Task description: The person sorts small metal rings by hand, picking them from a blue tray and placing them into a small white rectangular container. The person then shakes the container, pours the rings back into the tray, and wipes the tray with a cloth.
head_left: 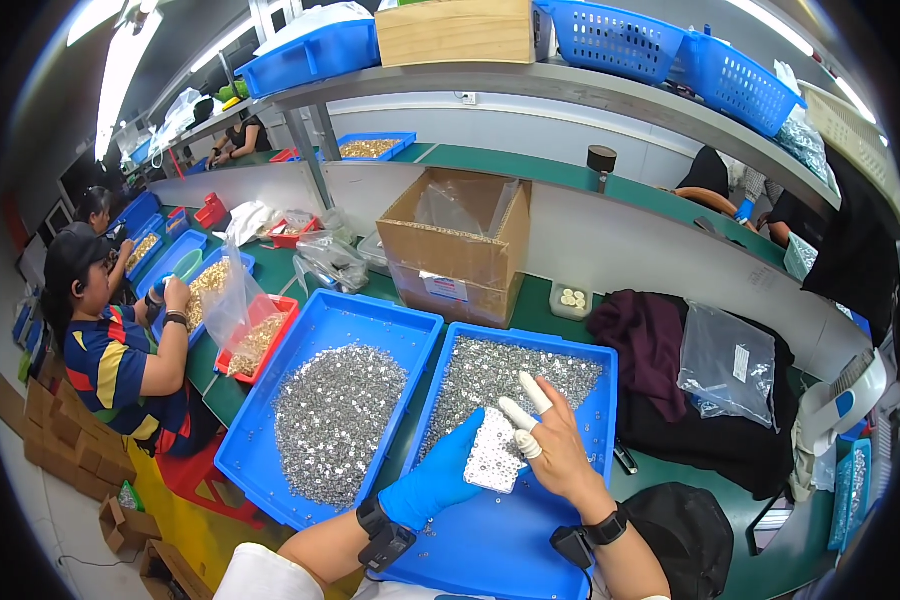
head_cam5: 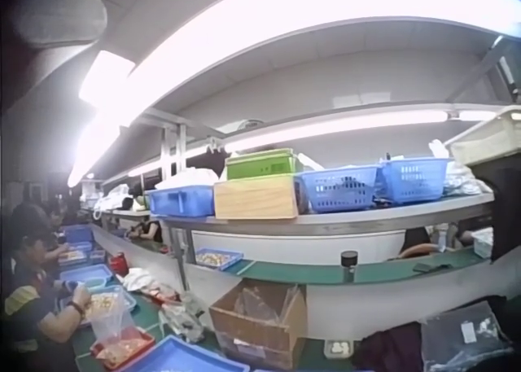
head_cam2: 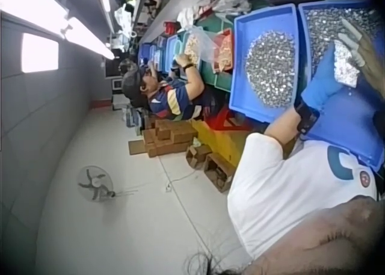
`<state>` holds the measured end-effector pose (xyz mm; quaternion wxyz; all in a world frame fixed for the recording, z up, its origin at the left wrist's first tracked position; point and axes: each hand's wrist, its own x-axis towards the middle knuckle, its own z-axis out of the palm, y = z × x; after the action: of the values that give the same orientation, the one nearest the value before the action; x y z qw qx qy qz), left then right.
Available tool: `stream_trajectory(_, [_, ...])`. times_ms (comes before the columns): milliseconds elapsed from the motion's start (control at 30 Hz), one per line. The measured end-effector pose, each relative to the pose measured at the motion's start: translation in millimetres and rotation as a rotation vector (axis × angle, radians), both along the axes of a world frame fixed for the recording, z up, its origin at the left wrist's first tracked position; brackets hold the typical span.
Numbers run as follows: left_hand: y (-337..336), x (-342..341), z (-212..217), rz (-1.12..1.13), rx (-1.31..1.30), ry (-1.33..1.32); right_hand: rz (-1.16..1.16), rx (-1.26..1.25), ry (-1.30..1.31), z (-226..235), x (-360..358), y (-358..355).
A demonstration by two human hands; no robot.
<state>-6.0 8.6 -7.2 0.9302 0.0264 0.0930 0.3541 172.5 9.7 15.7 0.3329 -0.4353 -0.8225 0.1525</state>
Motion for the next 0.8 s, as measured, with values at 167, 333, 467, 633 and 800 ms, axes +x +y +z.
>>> stream_trajectory(167, [1.9, 1.4, -0.8, -0.002, 0.035, 0.039, -0.001, 0.012, -0.022, -0.7, 0.5, 0.7])
stream_trajectory(333, [1.4, 0.9, 1.6, 0.061, -0.042, 0.033, 0.004, 0.053, 0.06, -0.4, -0.4, 3.0])
stream_trajectory(467, [5.7, -3.2, 13.7, 0.09, 0.006, -0.048, -0.002, -0.016, 0.222, -3.1, 1.2, 2.9])
stream_trajectory(633, [9.1, -7.7, 14.4, 0.214, 0.052, 0.037, 0.004, 0.065, 0.097, 0.6, -2.5, -1.2])
stream_trajectory(800, [12.0, -8.9, 15.5, 0.312, 0.093, 0.151, 0.018, 0.133, -0.105, 8.4, -6.2, -4.7])
